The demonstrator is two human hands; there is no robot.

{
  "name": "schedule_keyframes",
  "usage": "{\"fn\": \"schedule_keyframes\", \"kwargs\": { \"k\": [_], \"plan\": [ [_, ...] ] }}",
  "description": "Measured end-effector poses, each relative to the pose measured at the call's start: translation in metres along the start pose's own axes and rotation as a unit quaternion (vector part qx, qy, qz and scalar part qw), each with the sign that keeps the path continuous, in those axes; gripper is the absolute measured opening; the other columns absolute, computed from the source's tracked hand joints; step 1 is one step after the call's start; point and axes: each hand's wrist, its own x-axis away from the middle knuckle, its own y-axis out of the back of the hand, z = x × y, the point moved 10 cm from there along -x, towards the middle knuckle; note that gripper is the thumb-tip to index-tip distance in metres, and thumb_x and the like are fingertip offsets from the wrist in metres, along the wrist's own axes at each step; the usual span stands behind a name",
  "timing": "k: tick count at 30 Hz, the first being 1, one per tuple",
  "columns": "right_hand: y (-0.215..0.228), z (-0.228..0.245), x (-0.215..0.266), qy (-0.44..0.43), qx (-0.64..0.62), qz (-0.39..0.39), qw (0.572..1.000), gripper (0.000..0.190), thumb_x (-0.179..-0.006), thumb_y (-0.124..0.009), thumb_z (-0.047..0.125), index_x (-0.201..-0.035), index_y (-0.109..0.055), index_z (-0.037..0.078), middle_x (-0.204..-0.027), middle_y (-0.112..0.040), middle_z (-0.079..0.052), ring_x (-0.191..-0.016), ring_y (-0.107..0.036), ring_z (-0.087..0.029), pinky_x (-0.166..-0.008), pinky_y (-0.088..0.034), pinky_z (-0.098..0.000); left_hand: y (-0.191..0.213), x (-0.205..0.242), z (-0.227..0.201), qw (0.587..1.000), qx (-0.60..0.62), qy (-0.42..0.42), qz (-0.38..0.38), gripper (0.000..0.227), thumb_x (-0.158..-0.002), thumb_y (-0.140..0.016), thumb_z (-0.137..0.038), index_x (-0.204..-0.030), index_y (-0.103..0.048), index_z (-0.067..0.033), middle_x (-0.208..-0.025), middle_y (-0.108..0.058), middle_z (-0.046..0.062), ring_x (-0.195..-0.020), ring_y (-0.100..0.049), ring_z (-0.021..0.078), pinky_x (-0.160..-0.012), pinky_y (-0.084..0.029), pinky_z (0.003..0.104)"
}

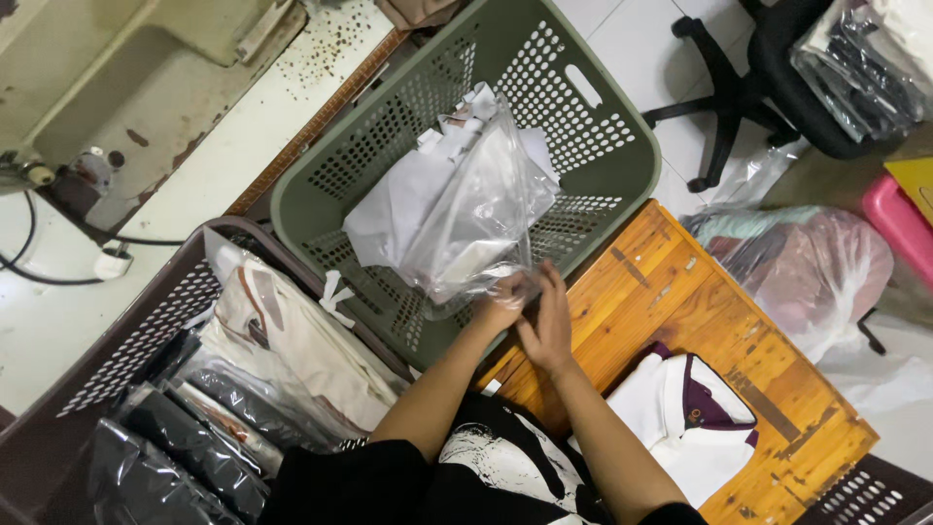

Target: The person picks up a plastic bag from a basket, places a folded shirt inside the bag, and then puts the bagged shirt into another basket with other items.

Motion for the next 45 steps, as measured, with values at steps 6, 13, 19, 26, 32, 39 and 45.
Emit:
{"fn": "schedule_keyframes", "kwargs": {
  "k": [6, 13, 19, 26, 32, 39, 45],
  "plan": [
    [-0.032, -0.013, -0.008, 0.037, -0.006, 0.172, 0.984, 0.066, -0.063, -0.038, 0.038, -0.126, -0.046, 0.018, -0.135, -0.029, -0.018, -0.124, -0.022, -0.042, -0.097, -0.014, -0.0584, -0.025, 0.018, -0.007, 0.898, 0.099, 0.217, 0.370, 0.036, -0.081, -0.041, -0.034, -0.111, -0.052, -0.0159, -0.111, -0.056, 0.010, -0.110, -0.051, 0.0259, -0.094, -0.040, 0.039],
    [-0.026, -0.019, -0.009, 0.051, 0.035, 0.132, 0.989, 0.047, -0.063, -0.042, 0.025, -0.106, -0.060, 0.019, -0.106, -0.056, -0.010, -0.110, -0.046, -0.037, -0.092, -0.031, -0.0504, -0.040, 0.022, 0.012, 0.900, 0.265, 0.194, 0.287, 0.035, -0.078, -0.044, -0.025, -0.094, -0.060, 0.0029, -0.097, -0.060, 0.024, -0.100, -0.053, 0.0347, -0.092, -0.036, 0.042],
    [0.005, -0.003, -0.009, 0.046, 0.030, 0.024, 0.998, 0.032, -0.084, -0.038, 0.013, -0.108, -0.058, 0.006, -0.112, -0.053, -0.020, -0.108, -0.047, -0.040, -0.090, -0.035, -0.0489, -0.151, 0.081, 0.128, 0.999, -0.007, -0.016, 0.030, 0.028, -0.085, -0.045, -0.014, -0.106, -0.053, 0.0042, -0.097, -0.056, 0.018, -0.102, -0.053, 0.0252, -0.093, -0.036, 0.031],
    [-0.012, 0.003, -0.003, 0.076, 0.057, 0.056, 0.994, 0.043, -0.082, -0.048, 0.021, -0.121, -0.047, 0.004, -0.125, -0.040, -0.023, -0.118, -0.035, -0.040, -0.096, -0.029, -0.0470, -0.075, 0.072, 0.153, 0.834, -0.014, 0.422, 0.356, 0.067, -0.072, -0.049, -0.028, -0.132, -0.021, -0.0313, -0.135, -0.027, 0.001, -0.116, -0.043, 0.0256, -0.088, -0.042, 0.043],
    [-0.014, -0.015, 0.033, 0.027, 0.081, 0.041, 0.995, 0.067, -0.080, -0.051, 0.026, -0.135, -0.021, 0.003, -0.140, -0.009, -0.028, -0.127, -0.013, -0.043, -0.103, -0.015, -0.0497, -0.124, 0.075, 0.168, 0.871, -0.170, 0.185, 0.422, 0.058, -0.075, -0.051, -0.016, -0.127, -0.027, -0.0130, -0.126, -0.039, 0.008, -0.115, -0.041, 0.0258, -0.088, -0.042, 0.038],
    [-0.016, -0.039, 0.059, -0.030, 0.211, 0.033, 0.976, 0.054, -0.087, -0.038, 0.023, -0.133, -0.026, -0.002, -0.137, -0.022, -0.026, -0.127, -0.021, -0.038, -0.104, -0.016, -0.0434, -0.145, 0.090, 0.210, 0.480, -0.852, -0.078, -0.192, 0.029, -0.088, -0.043, -0.015, -0.067, -0.063, -0.0116, -0.064, -0.060, 0.008, -0.059, -0.060, 0.0173, -0.052, -0.051, 0.029],
    [-0.019, -0.038, 0.051, -0.023, 0.275, 0.040, 0.960, 0.050, -0.087, -0.038, 0.031, -0.131, -0.036, 0.006, -0.138, -0.028, -0.018, -0.129, -0.022, -0.034, -0.106, -0.014, -0.0405, 0.009, -0.003, 0.189, 0.833, -0.531, 0.140, 0.059, 0.058, -0.074, -0.052, -0.001, -0.125, -0.030, 0.0135, -0.111, -0.050, 0.029, -0.095, -0.056, 0.0271, -0.079, -0.047, 0.032]
  ]
}}
